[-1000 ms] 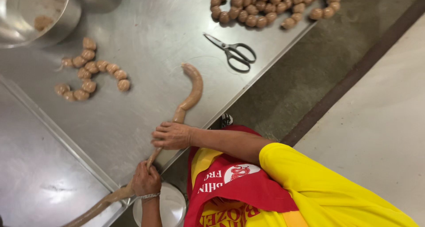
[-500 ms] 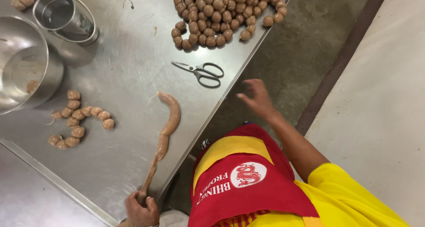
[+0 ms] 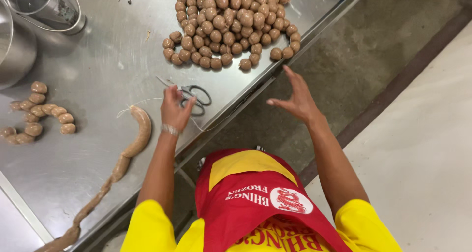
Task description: The person ties lengths of filled casing into individual sausage links by hand using a thin string, occasionally using shears to cut the string, and luego places finished links into a large metal bowl.
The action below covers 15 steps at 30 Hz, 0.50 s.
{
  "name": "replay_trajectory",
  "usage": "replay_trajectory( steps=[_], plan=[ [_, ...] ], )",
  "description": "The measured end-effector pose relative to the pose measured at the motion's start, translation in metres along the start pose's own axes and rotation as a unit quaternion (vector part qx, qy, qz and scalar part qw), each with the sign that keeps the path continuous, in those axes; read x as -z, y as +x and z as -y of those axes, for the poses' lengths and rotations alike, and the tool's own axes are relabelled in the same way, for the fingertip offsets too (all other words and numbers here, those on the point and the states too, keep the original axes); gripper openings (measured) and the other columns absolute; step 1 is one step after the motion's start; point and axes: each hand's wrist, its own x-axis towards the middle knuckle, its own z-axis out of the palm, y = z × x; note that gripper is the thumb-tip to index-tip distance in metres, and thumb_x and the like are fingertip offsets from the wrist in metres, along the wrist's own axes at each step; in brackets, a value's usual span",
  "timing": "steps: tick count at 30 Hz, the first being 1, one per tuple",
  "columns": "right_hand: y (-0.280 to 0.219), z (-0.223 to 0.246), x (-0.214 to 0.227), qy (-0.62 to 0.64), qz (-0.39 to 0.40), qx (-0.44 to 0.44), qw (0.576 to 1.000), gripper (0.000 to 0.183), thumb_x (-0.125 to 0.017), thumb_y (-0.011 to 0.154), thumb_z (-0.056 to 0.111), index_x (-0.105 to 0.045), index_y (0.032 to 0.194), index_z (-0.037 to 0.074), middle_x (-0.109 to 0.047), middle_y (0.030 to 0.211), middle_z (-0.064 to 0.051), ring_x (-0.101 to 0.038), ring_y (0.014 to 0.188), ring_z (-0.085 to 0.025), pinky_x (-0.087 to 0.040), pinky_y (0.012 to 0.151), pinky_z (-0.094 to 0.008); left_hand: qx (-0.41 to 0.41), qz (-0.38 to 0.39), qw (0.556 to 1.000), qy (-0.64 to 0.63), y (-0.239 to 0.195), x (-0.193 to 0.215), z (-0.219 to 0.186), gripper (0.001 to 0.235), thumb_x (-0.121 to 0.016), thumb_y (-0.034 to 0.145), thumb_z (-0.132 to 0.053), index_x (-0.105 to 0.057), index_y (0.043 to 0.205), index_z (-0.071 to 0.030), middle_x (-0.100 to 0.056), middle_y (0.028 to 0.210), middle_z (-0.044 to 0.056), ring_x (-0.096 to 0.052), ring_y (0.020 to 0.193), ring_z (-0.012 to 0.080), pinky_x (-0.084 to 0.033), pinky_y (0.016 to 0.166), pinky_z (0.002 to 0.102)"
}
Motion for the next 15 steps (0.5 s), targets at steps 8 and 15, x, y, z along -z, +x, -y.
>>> replay_trajectory(
  steps=[8, 15],
  plan=[
    [0.184, 0.051, 0.015, -0.283, 0.114, 0.068, 0.950, 0.125, -0.094, 0.060, 0.062, -0.023, 0.160, 0.034, -0.043, 0.150, -0.024, -0.039, 0.140, -0.046, -0.029, 0.118, -0.060, 0.000, -0.011, 0.980, 0.198, 0.164, -0.073, -0.022, 0.115, -0.097, 0.065, -0.045, -0.030, 0.151, -0.008, -0.050, 0.143, 0.026, -0.052, 0.127, 0.0435, -0.043, 0.102, 0.053],
    [0.283, 0.057, -0.046, -0.351, 0.231, 0.018, 0.907, 0.121, -0.089, 0.063, 0.059, -0.020, 0.160, 0.038, -0.029, 0.156, -0.022, -0.036, 0.139, -0.049, -0.035, 0.111, -0.063, 0.087, 0.057, 0.988, 0.117, 0.207, -0.097, -0.011, 0.121, -0.096, 0.063, -0.040, -0.027, 0.157, -0.009, -0.054, 0.143, 0.024, -0.054, 0.130, 0.0426, -0.045, 0.107, 0.045]
  ],
)
